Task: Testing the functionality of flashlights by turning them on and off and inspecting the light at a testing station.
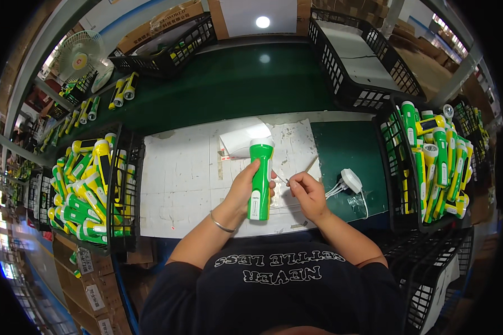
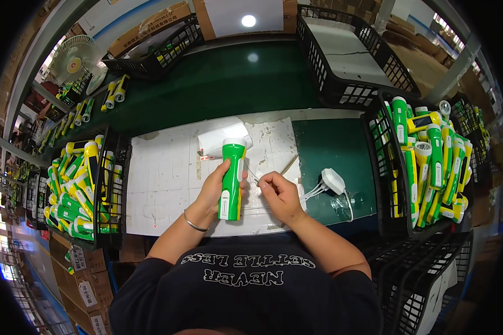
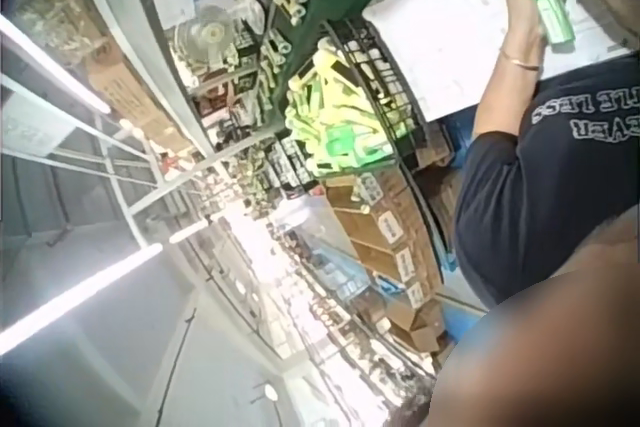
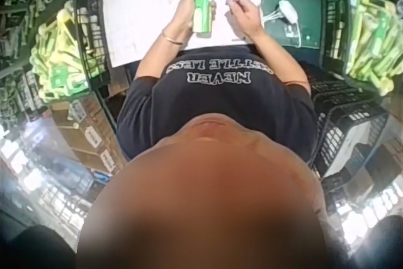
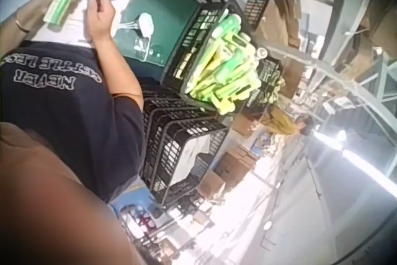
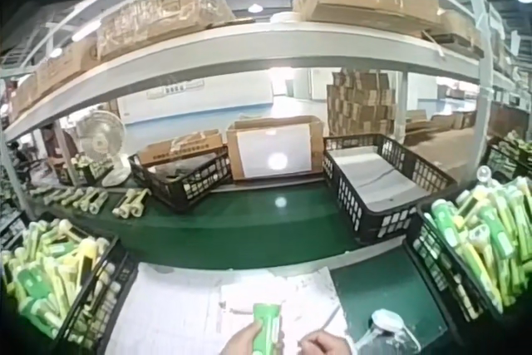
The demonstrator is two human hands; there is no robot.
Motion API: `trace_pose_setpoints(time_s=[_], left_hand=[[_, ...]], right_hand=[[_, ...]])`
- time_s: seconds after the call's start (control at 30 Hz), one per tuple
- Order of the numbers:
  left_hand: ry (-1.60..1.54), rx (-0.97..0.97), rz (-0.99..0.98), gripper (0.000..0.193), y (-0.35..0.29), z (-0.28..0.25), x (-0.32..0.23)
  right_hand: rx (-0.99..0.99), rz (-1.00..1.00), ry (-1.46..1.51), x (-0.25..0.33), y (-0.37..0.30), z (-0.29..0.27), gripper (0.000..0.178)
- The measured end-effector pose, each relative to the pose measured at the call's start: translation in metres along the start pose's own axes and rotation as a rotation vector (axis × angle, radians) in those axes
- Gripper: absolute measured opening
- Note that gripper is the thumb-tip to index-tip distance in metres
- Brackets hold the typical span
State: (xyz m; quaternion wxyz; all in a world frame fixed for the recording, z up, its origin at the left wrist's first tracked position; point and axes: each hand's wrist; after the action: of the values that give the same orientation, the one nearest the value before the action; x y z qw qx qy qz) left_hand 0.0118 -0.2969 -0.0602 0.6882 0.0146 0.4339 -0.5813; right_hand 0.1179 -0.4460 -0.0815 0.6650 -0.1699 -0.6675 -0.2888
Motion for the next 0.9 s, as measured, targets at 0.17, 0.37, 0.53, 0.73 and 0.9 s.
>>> trace_pose_setpoints(time_s=[0.17,0.37,0.53,0.73,0.9], left_hand=[[0.089,0.022,0.041,0.034,0.011,-0.005,-0.009],[0.305,0.006,0.313,0.033,0.011,0.007,-0.012],[0.43,0.027,0.456,0.041,0.012,0.003,-0.003],[0.31,-0.13,0.356,0.062,0.017,-0.017,-0.016],[0.147,-0.065,0.323,0.051,0.016,-0.017,-0.02]], right_hand=[[0.092,-0.181,-0.568,0.029,0.014,0.003,0.011],[0.138,-0.532,-0.98,0.043,0.027,0.014,0.008],[0.249,-0.606,-1.157,0.042,0.019,0.025,0.013],[0.77,-0.652,-0.861,0.045,-0.017,0.027,0.023],[0.283,-0.62,-0.709,0.041,0.009,0.039,0.032]])
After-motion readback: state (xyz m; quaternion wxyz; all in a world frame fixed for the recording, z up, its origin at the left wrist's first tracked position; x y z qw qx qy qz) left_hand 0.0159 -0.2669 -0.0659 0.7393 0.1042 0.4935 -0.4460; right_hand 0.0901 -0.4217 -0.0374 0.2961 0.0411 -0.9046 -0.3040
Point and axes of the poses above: each hand's wrist, its own y-axis towards the middle knuckle, its own z-axis out of the palm, x = y × z, and after that the axes turned 2 degrees about -x, right-handed
